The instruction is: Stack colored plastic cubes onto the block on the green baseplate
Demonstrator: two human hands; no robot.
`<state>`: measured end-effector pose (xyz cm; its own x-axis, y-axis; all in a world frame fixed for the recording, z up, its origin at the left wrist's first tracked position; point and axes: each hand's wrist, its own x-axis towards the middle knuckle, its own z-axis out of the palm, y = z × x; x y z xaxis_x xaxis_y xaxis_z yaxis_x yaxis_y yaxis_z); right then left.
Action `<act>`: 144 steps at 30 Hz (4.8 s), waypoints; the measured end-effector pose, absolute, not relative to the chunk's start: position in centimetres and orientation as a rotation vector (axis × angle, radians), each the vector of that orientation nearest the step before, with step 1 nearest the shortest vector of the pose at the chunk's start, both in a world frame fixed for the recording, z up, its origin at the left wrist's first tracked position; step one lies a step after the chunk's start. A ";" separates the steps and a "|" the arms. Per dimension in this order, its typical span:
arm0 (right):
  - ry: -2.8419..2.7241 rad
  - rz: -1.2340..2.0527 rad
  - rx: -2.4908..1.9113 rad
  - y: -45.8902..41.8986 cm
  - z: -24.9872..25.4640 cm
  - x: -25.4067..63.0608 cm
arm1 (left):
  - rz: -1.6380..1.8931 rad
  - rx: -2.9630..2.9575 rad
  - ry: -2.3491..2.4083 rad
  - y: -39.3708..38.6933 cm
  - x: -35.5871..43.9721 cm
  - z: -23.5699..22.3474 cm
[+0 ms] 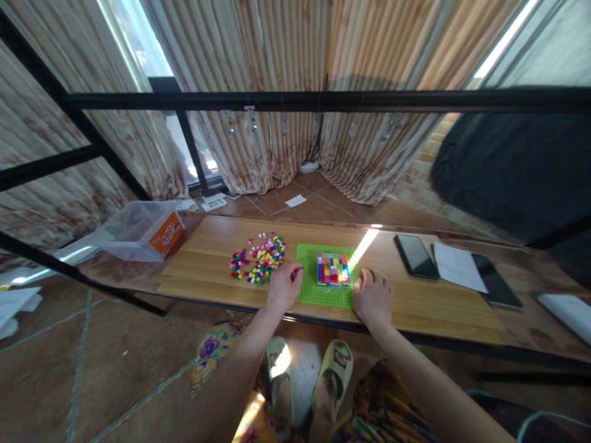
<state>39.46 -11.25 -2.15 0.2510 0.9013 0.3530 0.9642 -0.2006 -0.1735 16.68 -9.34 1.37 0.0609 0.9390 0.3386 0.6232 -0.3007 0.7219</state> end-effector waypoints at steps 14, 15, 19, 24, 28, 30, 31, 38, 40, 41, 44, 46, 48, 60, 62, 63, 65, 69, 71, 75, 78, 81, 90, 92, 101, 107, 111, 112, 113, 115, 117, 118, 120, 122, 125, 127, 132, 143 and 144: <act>-1.696 -0.245 -2.164 -11.3 -2.0 39.3 | 1.025 2.020 1.459 -7.1 21.5 2.3; -1.696 -0.243 -2.162 -11.3 -2.0 39.3 | 1.025 2.018 1.467 -7.0 21.6 2.4; -1.701 -0.238 -2.150 -11.3 -2.1 39.4 | 1.032 2.018 1.491 -6.8 21.8 2.5; -1.699 -0.244 -2.156 -11.3 -2.1 39.3 | 1.053 2.033 1.510 -6.8 21.9 2.8; -1.704 -0.246 -2.164 -11.4 -1.8 39.2 | 1.034 2.074 1.534 -6.8 22.1 2.9; -1.703 -0.240 -2.169 -11.4 -1.7 39.2 | 1.016 2.101 1.539 -6.9 22.1 2.8; -1.703 -0.237 -2.169 -11.4 -1.7 39.2 | 1.010 2.116 1.538 -6.9 22.1 2.7; -1.697 -0.247 -2.152 -11.2 -2.0 39.2 | 0.976 2.265 1.515 -7.4 22.0 2.0; -1.696 -0.246 -2.153 -11.2 -2.0 39.3 | 0.921 2.345 1.515 -7.6 22.0 2.0; -1.696 -0.244 -2.154 -11.2 -2.0 39.3 | 0.882 2.391 1.525 -7.7 22.0 2.0; -1.699 -0.240 -2.158 -11.3 -2.0 39.3 | 0.752 2.513 1.557 -7.9 22.1 2.3; -1.703 -0.243 -2.162 -11.3 -2.0 39.3 | 0.684 2.564 1.558 -7.9 22.3 2.5; -1.707 -0.247 -2.167 -11.3 -2.1 39.3 | 0.644 2.599 1.549 -7.9 22.3 2.6; -1.716 -0.256 -2.176 -11.3 -2.0 39.3 | 0.799 2.431 1.463 -8.2 21.5 2.0; -1.715 -0.253 -2.177 -11.3 -2.0 39.3 | 0.874 2.365 1.462 -8.6 21.1 1.9; -1.714 -0.254 -2.177 -11.3 -2.0 39.3 | 0.911 2.329 1.468 -8.9 20.9 1.9; -1.715 -0.254 -2.177 -11.3 -2.1 39.3 | 0.987 2.266 1.490 -9.5 20.2 1.8; -1.708 -0.262 -2.179 -11.2 -2.3 39.3 | 1.082 2.183 1.562 -11.1 18.2 0.7; -1.705 -0.264 -2.181 -11.2 -2.4 39.4 | 1.097 2.162 1.573 -11.9 17.4 -0.3; -1.706 -0.257 -2.178 -11.1 -2.5 39.5 | 1.097 2.159 1.560 -12.6 16.6 -1.7; -1.705 -0.269 -2.175 -11.1 -2.5 39.5 | 1.072 2.161 1.580 -12.6 16.7 -1.8; -1.706 -0.277 -2.167 -11.1 -2.6 39.5 | 1.045 2.149 1.612 -12.7 16.9 -1.6; -1.705 -0.245 -2.185 -11.1 -2.4 39.4 | 1.122 1.544 1.671 -10.3 18.0 -0.7; -1.703 -0.238 -2.183 -11.1 -2.3 39.3 | 1.128 1.406 1.649 -8.8 19.0 -0.2; -1.668 -0.208 -2.180 -11.3 -1.7 38.9 | 1.229 1.061 1.246 -5.3 23.6 0.2; -1.659 -0.184 -2.179 -11.2 -1.5 38.9 | 1.267 1.044 1.244 -5.3 24.6 -0.4; -1.660 -0.186 -2.170 -11.3 -1.5 38.9 | 1.283 1.077 1.329 -5.4 25.0 -0.4; -1.660 -0.187 -2.168 -11.4 -1.4 38.9 | 1.286 1.076 1.348 -5.4 25.1 -0.4; -1.659 -0.189 -2.168 -11.4 -1.4 38.8 | 1.291 1.073 1.361 -5.4 25.2 -0.3; -1.663 -0.187 -2.172 -11.4 -1.4 38.8 | 1.299 1.061 1.367 -5.4 25.2 -0.3; -1.668 -0.185 -2.178 -11.4 -1.3 38.8 | 1.304 1.042 1.357 -5.4 25.3 -0.2; -1.671 -0.184 -2.181 -11.4 -1.3 38.8 | 1.303 1.031 1.347 -5.3 25.3 -0.2; -1.676 -0.186 -2.184 -11.4 -1.4 38.9 | 1.305 1.009 1.328 -5.4 25.3 0.0; -1.680 -0.191 -2.183 -11.4 -1.5 38.9 | 1.309 0.991 1.318 -5.4 25.3 0.2; -1.680 -0.205 -2.180 -11.4 -1.6 38.8 | 1.311 0.977 1.302 -5.6 25.3 0.4; -1.676 -0.218 -2.177 -11.4 -1.7 38.8 | 1.306 0.971 1.285 -5.7 25.2 0.5; -1.676 -0.233 -2.168 -11.4 -1.6 38.8 | 1.276 0.947 1.264 -5.6 25.0 0.6; -1.692 -0.255 -2.162 -11.2 -2.3 39.1 | 1.345 1.268 1.615 -9.9 18.8 -0.9; -1.692 -0.250 -2.163 -11.1 -2.3 39.2 | 1.342 1.319 1.693 -10.7 17.6 -0.8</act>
<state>39.16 -11.15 -2.27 0.2586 0.8936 0.3669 0.9615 -0.2017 -0.1866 17.60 -10.67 -0.81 -0.3253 0.9380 0.1195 0.3299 -0.0058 0.9440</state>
